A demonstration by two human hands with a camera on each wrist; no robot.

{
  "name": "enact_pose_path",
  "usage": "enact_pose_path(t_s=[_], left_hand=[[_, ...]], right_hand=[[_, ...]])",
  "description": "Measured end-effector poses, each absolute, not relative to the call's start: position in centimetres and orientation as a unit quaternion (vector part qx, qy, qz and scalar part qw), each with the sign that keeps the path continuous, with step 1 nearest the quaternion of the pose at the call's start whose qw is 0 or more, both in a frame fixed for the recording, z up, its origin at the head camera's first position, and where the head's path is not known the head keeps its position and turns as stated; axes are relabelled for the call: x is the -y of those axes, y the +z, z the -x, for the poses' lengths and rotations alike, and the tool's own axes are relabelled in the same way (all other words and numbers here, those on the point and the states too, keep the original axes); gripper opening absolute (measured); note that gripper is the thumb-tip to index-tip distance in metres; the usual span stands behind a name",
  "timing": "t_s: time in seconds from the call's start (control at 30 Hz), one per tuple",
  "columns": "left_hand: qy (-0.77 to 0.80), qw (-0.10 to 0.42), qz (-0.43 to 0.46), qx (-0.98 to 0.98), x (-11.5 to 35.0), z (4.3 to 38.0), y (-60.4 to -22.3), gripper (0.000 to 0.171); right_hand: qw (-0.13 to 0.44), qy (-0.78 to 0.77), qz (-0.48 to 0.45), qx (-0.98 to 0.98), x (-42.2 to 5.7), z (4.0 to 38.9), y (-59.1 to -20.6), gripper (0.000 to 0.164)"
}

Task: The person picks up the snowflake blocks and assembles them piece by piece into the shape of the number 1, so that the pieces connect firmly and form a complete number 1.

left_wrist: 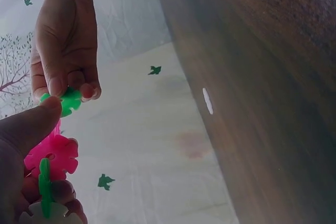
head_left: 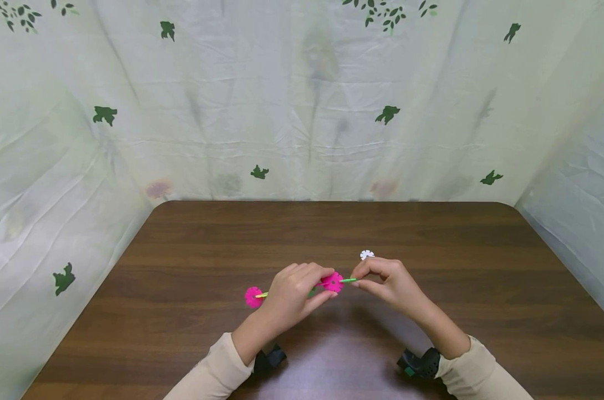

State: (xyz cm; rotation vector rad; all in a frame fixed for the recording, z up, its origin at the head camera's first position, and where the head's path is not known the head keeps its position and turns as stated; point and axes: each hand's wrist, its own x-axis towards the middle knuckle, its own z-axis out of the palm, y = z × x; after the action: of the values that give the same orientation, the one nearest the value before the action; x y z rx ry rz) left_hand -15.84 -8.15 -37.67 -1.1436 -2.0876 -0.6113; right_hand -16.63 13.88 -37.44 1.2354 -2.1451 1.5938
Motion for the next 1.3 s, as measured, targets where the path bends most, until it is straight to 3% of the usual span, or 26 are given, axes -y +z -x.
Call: enact_pose_path(t_s=[0.23,0.5,0.7,1.03,1.17,1.3], left_hand=[[-0.240,0.331,0.440,0.800,8.2,15.8,-37.5,0.032],[-0.238,0.318,0.443,0.804,8.1,15.8,-37.6,0.033],[-0.243,0.297,0.429,0.818,8.2,15.9,-37.6,0.033],[-0.243,0.281,0.426,0.825,8.3,15.9,-37.6,0.032],[-0.253,0.262,0.428,0.827,8.3,15.9,-37.5,0.035],[-0.264,0.242,0.432,0.828,8.2,15.6,-37.3,0.037]], right_hand=[[0.107,0.547,-0.433,0.708,-13.3,15.8,-36.0,0.018],[0.116,0.534,-0.440,0.713,-13.1,15.5,-35.7,0.025],[0.099,0.510,-0.419,0.745,-13.1,15.4,-35.3,0.019],[0.148,0.436,-0.444,0.769,-14.3,16.6,-36.7,0.024],[0.136,0.446,-0.423,0.777,-14.3,16.8,-37.5,0.021],[0.089,0.492,-0.388,0.775,-13.9,16.6,-37.6,0.013]])
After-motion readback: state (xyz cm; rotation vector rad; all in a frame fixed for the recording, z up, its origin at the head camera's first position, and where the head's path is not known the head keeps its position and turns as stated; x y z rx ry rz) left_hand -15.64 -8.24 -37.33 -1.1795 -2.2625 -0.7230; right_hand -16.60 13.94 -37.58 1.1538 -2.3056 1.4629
